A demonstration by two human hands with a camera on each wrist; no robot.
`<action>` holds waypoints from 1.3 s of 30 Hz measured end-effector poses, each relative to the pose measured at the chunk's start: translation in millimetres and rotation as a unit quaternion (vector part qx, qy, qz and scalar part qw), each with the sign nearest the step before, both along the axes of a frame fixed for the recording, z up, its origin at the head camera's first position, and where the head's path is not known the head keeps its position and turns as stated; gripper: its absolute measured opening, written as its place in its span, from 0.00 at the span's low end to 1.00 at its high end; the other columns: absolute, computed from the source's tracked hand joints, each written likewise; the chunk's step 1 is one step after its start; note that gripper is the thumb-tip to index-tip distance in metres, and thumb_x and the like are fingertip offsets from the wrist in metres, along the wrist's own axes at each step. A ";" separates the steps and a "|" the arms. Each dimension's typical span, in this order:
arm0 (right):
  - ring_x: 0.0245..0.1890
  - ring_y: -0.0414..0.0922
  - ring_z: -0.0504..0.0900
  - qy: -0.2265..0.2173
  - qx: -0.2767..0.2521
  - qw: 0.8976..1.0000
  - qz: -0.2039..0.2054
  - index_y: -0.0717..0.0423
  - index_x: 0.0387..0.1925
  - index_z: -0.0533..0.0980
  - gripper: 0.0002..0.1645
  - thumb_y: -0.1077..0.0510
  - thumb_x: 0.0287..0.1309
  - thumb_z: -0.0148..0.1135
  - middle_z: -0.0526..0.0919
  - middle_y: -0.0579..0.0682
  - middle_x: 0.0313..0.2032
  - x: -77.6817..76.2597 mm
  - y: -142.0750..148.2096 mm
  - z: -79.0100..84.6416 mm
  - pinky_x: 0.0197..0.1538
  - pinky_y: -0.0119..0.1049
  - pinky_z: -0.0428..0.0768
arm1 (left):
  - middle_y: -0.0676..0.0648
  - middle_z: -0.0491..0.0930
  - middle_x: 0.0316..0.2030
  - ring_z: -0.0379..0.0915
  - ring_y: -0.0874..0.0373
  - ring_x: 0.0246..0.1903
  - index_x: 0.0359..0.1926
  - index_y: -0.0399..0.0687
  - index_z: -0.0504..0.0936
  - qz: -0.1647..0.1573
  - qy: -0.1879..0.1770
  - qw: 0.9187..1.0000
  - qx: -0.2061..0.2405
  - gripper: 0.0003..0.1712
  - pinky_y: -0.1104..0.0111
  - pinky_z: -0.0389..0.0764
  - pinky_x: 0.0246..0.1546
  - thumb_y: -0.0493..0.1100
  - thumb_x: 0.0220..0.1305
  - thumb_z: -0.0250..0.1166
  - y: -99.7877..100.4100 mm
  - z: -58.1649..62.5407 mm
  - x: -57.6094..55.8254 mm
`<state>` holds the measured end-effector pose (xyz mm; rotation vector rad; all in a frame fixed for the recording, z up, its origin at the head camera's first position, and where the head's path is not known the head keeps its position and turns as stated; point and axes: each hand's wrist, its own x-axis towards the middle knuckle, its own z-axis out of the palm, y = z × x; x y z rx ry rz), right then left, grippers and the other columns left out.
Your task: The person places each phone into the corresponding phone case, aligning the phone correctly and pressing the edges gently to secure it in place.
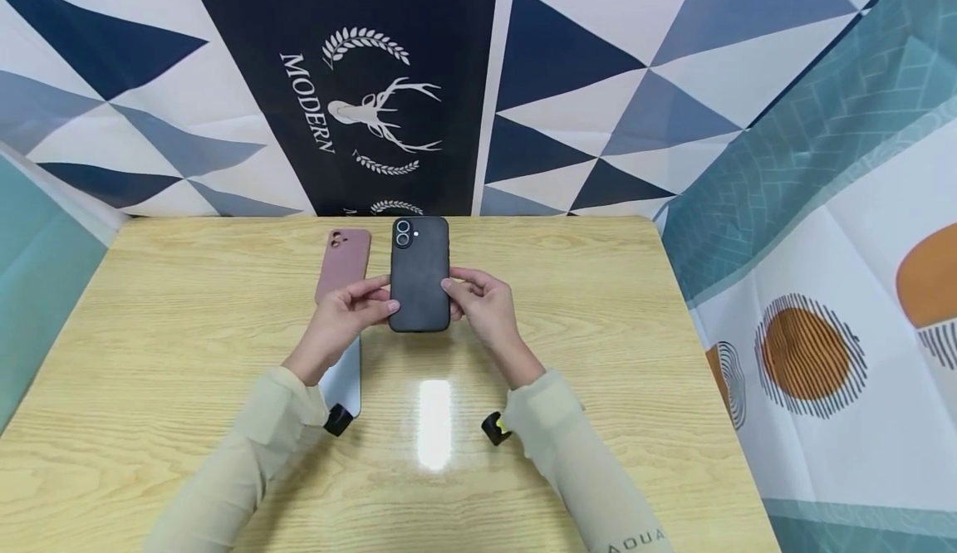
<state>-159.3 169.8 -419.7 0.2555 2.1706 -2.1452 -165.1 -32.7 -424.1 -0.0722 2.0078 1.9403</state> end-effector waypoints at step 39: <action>0.14 0.33 0.72 -0.102 0.128 0.986 0.016 0.73 0.54 0.72 0.21 0.62 0.63 0.56 0.75 0.40 0.14 -62.1 53.2 -42.3 0.22 0.24 0.77 | 0.39 0.79 0.49 0.77 0.53 0.45 0.57 0.36 0.75 -0.020 0.029 0.996 -0.081 0.25 0.73 0.80 0.43 0.32 0.56 0.65 66.8 -53.2 -50.7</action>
